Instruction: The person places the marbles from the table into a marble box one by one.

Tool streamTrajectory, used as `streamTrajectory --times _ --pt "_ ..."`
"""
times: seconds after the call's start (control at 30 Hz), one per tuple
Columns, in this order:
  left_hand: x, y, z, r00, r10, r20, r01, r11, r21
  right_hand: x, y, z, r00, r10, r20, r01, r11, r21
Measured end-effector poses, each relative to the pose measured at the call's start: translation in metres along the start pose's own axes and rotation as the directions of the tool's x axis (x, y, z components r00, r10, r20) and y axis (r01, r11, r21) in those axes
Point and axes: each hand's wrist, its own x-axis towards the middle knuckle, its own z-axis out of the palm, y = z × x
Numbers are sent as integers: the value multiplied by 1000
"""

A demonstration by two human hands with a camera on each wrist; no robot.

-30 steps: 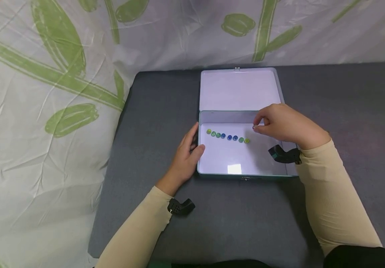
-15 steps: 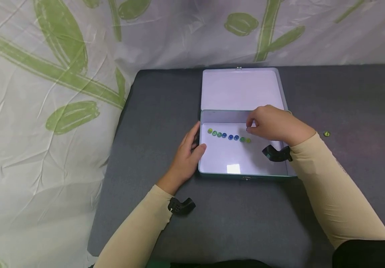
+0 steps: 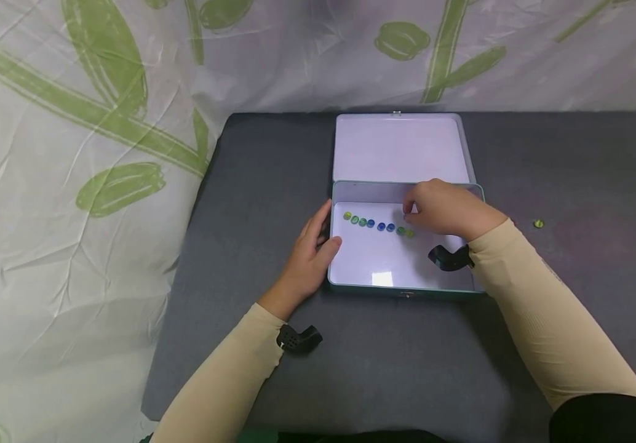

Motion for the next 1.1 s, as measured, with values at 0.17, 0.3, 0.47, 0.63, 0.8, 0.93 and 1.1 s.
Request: streamTrajectory --times 0.17,0.3,0.47,0.63,0.8,0.93,1.1 --pt "0 0 0 1000 5 2 -5 1000 3 2 1 2 1000 21 11 -21 1000 -12" --pt "1 -1 0 1000 14 5 -14 1000 2 4 2 3 999 29 15 -28 999 -19" --pt "1 0 0 1000 17 6 -17 1000 5 6 4 4 999 28 18 -28 999 -31" --pt "1 0 -1 1000 19 1 -19 1000 12 9 4 6 1000 19 23 -18 999 -28" --pt "1 -1 -2 1000 19 0 -19 1000 23 10 5 8 1000 20 19 -20 999 -28" --pt "1 -1 -2 1000 15 4 -16 999 28 9 5 8 1000 19 16 -19 1000 -18" --pt "0 0 -1 1000 4 7 -4 1000 29 8 5 5 1000 26 17 -25 1000 -5"
